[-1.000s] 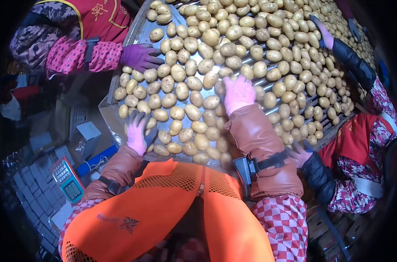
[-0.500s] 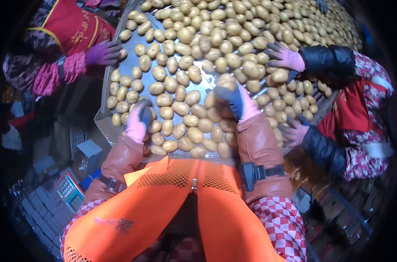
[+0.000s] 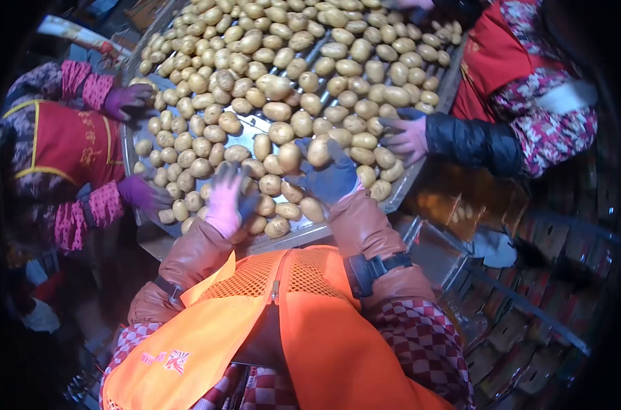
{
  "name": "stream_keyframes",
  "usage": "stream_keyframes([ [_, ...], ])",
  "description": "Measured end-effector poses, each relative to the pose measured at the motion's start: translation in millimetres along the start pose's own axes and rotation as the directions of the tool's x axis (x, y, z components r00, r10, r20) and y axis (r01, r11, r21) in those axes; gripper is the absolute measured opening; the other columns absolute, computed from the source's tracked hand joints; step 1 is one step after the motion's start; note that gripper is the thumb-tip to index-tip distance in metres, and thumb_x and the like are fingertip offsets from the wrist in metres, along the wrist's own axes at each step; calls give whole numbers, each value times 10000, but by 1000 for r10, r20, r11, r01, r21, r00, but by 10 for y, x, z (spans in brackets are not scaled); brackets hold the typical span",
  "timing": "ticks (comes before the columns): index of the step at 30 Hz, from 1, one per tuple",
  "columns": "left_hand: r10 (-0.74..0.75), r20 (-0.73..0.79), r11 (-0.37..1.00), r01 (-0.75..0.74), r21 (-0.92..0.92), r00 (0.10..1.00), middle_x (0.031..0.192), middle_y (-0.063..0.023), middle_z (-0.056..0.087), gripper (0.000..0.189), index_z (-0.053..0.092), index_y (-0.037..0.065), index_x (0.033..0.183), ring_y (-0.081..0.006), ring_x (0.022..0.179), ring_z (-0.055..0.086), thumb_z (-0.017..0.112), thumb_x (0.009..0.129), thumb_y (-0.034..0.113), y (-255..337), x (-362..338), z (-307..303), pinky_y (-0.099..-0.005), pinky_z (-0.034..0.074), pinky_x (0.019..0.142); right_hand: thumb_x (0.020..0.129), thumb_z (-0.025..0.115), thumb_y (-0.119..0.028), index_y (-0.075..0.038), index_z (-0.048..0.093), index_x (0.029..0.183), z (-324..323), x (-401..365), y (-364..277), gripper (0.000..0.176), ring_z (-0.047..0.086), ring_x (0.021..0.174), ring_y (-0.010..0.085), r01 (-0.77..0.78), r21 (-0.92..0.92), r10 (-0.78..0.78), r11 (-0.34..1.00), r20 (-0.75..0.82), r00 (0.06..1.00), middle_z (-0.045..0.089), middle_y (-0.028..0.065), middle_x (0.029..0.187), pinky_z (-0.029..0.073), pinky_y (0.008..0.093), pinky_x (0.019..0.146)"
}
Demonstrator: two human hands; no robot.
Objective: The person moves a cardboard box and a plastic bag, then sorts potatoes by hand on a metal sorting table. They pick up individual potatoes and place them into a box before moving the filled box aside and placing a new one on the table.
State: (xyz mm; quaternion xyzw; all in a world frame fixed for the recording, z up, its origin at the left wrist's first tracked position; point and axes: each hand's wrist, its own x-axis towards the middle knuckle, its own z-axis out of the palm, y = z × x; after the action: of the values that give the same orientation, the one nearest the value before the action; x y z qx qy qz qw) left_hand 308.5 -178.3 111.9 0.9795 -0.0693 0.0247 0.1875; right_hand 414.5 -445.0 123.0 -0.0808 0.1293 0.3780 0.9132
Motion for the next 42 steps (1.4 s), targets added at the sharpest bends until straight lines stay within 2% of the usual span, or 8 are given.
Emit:
stream_keyframes([
  [3, 243, 216, 946, -280, 163, 946, 1527, -130, 453, 783, 442, 163, 1531, -416, 1449, 351, 689, 875, 512, 184, -9, 20, -625, 259, 1165, 974, 630, -342, -19, 410, 1506, -91, -174, 42, 660, 443, 1395, 387, 255, -692, -286, 675, 73, 956, 444, 173, 1525, 350, 677, 1152],
  [12, 41, 320, 997, -58, 45, 947, 1632, -206, 328, 852, 367, 156, 1587, -507, 1520, 203, 712, 886, 496, 102, 177, 83, -668, 173, 1203, 956, 641, -461, -179, 645, 1185, -358, -1571, -731, 363, 535, 586, 127, 168, -394, -340, 904, -420, 841, 663, 35, 926, 385, 250, 437],
  [17, 65, 215, 989, -34, -144, 974, 1550, -237, 437, 629, 505, 67, 1479, -490, 1451, 358, 674, 939, 343, 63, -137, -70, -609, 258, 1195, 989, 492, -640, -157, 536, 1446, -1635, -2886, -2099, 666, 632, 899, 198, 552, -349, -643, 757, -256, 722, 646, 46, 1190, 551, 339, 784],
  [23, 219, 120, 973, -207, -99, 968, 1422, -143, 563, 544, 598, 153, 1362, -418, 1378, 451, 725, 878, 366, 474, -263, -141, -629, 316, 1143, 1051, 440, -554, -142, 487, 1505, -1169, -1827, -1304, 616, 631, 942, 194, 181, -359, -199, 916, -14, 980, 605, 73, 1377, 526, 308, 651],
  [34, -542, -117, 839, 544, -25, 832, 1405, -222, 564, 451, 625, 52, 1327, -390, 1349, 494, 665, 953, 300, -432, -1346, -24, -509, 353, 1158, 1019, 612, -373, -61, 453, 1503, -33, -677, -384, 598, 658, 1002, 197, -182, -823, -233, 539, -353, 906, 627, 106, 1218, 587, 358, 814],
  [37, -600, -265, 799, 551, -240, 755, 1429, -242, 539, 407, 623, 71, 1335, -441, 1329, 493, 623, 958, 224, -346, -1443, 80, -502, 396, 1131, 1000, 651, -359, -48, 462, 1496, -131, -388, -332, 616, 662, 1068, 212, -255, -902, -198, 347, -337, 921, 636, 119, 1247, 584, 374, 861],
  [39, -564, -275, 824, 514, -237, 778, 1396, -222, 581, 385, 623, 58, 1329, -413, 1296, 541, 620, 947, 114, -387, -1569, 199, -456, 437, 1104, 998, 662, -361, -21, 440, 1508, -355, -179, -336, 651, 659, 1136, 230, 6, -887, -258, -461, 141, 956, 639, 128, 1294, 575, 402, 915],
  [42, -861, -71, 262, 318, -911, 504, 1268, -117, 665, 326, 614, -2, 1328, -238, 1197, 597, 550, 1009, 32, -600, -1824, 456, -376, 461, 1062, 901, 734, -470, -107, 461, 1520, -217, 86, 3, 768, 469, 1381, 397, -123, -659, -331, -742, 200, 922, 531, 211, 1460, 369, 541, 1141],
])
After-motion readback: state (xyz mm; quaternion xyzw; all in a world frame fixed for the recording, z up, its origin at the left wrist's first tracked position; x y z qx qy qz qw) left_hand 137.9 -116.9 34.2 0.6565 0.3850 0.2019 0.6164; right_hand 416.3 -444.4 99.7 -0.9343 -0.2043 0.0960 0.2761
